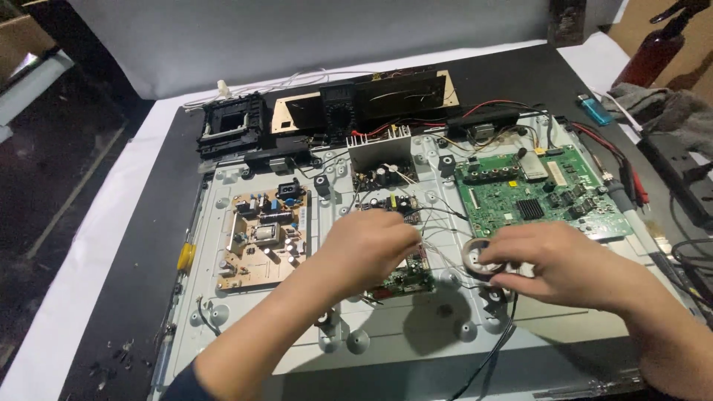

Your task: Repairing a television by splicing wires, applying electrical tape, and installing a component.

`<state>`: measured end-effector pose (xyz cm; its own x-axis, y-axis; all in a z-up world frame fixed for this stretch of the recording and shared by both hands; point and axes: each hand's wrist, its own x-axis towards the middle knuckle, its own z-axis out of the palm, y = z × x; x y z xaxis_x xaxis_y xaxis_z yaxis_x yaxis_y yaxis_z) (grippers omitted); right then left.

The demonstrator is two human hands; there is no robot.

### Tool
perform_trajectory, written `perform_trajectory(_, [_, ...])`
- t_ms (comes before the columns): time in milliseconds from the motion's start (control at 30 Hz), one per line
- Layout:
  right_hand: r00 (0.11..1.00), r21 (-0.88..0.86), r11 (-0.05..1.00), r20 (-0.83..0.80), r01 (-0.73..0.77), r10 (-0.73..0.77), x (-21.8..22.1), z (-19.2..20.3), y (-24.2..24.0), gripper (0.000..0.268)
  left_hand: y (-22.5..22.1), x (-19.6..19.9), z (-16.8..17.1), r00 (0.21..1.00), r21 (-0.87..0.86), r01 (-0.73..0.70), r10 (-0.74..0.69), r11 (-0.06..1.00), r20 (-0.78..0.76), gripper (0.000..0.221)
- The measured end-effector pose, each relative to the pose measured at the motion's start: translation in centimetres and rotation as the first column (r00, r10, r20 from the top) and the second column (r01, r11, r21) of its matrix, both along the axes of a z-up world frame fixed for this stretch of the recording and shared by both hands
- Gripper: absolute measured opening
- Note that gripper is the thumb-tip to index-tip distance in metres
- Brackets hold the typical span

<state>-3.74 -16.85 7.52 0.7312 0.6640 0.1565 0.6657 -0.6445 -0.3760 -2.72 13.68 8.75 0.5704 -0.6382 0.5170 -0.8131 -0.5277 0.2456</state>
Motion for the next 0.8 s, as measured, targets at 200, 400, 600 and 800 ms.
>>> perform_trajectory(200, [0.981,0.118,0.975,-0.066,0.19,-0.183,-1.5,0.3,-3.0,0.024,-4.6,5.8,-4.0,0.96,0.453,-0.01,-0.118,0.891,0.253,0.014])
perform_trajectory(400, [0.953,0.186,0.935,-0.089,0.302,-0.29,-2.7,-1.2,-6.0,0.026,-5.6,8.0,-5.8,0.931,0.456,-0.029,-0.143,0.89,0.337,0.017])
perform_trajectory(600, [0.825,0.292,0.773,-0.143,0.564,-0.547,-4.7,-6.3,-9.5,0.036,-3.7,7.2,-3.1,0.936,0.122,0.012,-0.054,0.992,0.349,0.01])
perform_trajectory(800, [0.712,0.2,0.684,-0.154,0.701,-0.685,-6.9,-9.4,-8.6,0.029,-2.9,5.3,-1.3,0.968,-0.202,0.078,-0.026,0.976,0.249,0.006])
